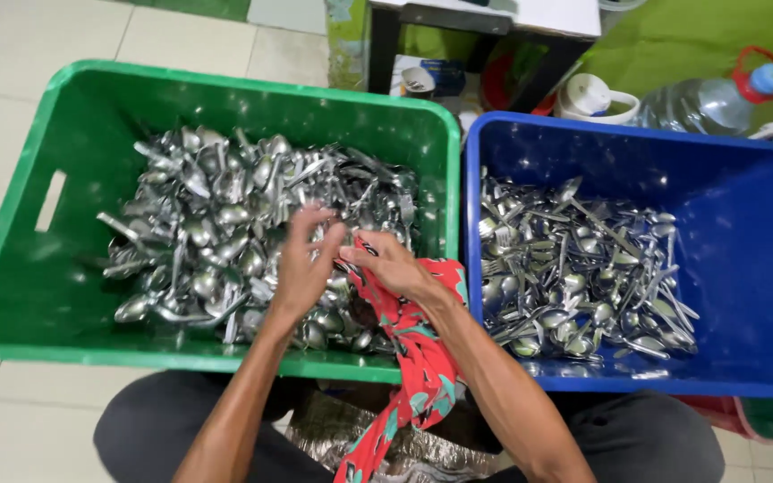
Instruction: Wiping individual spoons and forks with a cloth and transferring them from a green bin to a blue bin.
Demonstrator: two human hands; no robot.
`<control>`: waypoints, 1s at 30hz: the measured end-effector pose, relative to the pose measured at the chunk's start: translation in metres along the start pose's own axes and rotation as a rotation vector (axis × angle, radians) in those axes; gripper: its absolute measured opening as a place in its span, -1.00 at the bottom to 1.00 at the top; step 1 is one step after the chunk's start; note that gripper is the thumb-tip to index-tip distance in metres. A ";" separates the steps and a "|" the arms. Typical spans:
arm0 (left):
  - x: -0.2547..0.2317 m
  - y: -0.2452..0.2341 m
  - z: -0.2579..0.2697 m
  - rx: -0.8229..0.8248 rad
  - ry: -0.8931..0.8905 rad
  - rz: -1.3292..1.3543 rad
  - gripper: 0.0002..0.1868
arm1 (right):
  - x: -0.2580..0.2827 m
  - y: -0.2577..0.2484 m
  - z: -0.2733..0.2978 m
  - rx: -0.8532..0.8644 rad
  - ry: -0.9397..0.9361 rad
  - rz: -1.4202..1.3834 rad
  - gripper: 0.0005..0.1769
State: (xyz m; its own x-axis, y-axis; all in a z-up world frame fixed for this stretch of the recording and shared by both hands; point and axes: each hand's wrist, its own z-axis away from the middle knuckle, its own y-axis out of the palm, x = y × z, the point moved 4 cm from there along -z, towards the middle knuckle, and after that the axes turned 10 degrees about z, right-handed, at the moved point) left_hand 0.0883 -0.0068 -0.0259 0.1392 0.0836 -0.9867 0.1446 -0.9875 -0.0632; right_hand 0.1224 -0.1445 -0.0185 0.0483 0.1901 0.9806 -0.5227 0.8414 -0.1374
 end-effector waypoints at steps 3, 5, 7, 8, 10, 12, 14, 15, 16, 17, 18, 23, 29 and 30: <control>0.018 0.016 -0.013 0.119 -0.152 0.135 -0.54 | -0.008 0.000 0.017 0.078 0.036 -0.052 -0.81; 0.027 0.008 -0.018 0.067 -0.172 0.101 -0.52 | -0.015 0.005 0.002 0.097 0.050 -0.070 -0.81; 0.040 -0.004 -0.022 0.016 -0.194 0.062 -0.49 | -0.039 0.008 -0.007 0.116 0.065 -0.094 -0.80; 0.050 -0.015 -0.025 -0.097 -0.219 0.117 -0.53 | -0.059 0.010 -0.009 0.157 0.069 -0.063 -0.78; 0.060 -0.029 -0.026 -0.219 -0.240 0.173 -0.58 | -0.066 0.013 -0.004 0.207 0.070 -0.029 -0.75; 0.060 -0.037 -0.027 -0.330 -0.186 0.196 -0.57 | -0.038 0.017 0.009 0.264 0.040 0.094 -0.72; 0.044 -0.047 -0.030 -0.395 -0.241 0.115 -0.62 | -0.047 0.013 0.014 0.214 -0.036 0.204 -0.73; 0.037 -0.058 -0.029 -0.471 -0.298 0.024 -0.67 | -0.050 0.015 0.014 0.175 -0.117 0.306 -0.72; 0.045 -0.055 -0.023 -0.474 -0.293 0.023 -0.67 | -0.052 0.015 0.010 0.177 -0.122 0.306 -0.72; 0.053 -0.050 -0.022 -0.431 -0.313 -0.102 -0.59 | -0.053 0.006 0.003 -0.019 -0.094 0.415 -0.73; 0.060 -0.045 -0.021 -0.389 -0.331 -0.227 -0.49 | -0.054 -0.004 -0.002 -0.218 -0.064 0.519 -0.71; 0.020 -0.004 -0.008 -0.315 -0.332 -0.208 -0.50 | -0.026 0.046 -0.001 -0.098 -0.437 0.734 -0.71; 0.026 -0.006 -0.009 -0.400 -0.482 -0.014 -0.32 | -0.054 0.070 -0.006 -0.312 -0.590 1.382 -0.78; 0.033 -0.014 -0.010 -0.439 -0.473 -0.045 -0.29 | -0.058 0.075 -0.008 -0.360 -0.633 1.503 -0.85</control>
State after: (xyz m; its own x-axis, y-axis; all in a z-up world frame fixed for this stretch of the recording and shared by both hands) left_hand 0.1011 0.0115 -0.0563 -0.3087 -0.0433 -0.9502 0.5411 -0.8295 -0.1380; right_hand 0.0868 -0.0887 -0.0866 -0.6571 0.7368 -0.1595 0.4319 0.1946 -0.8807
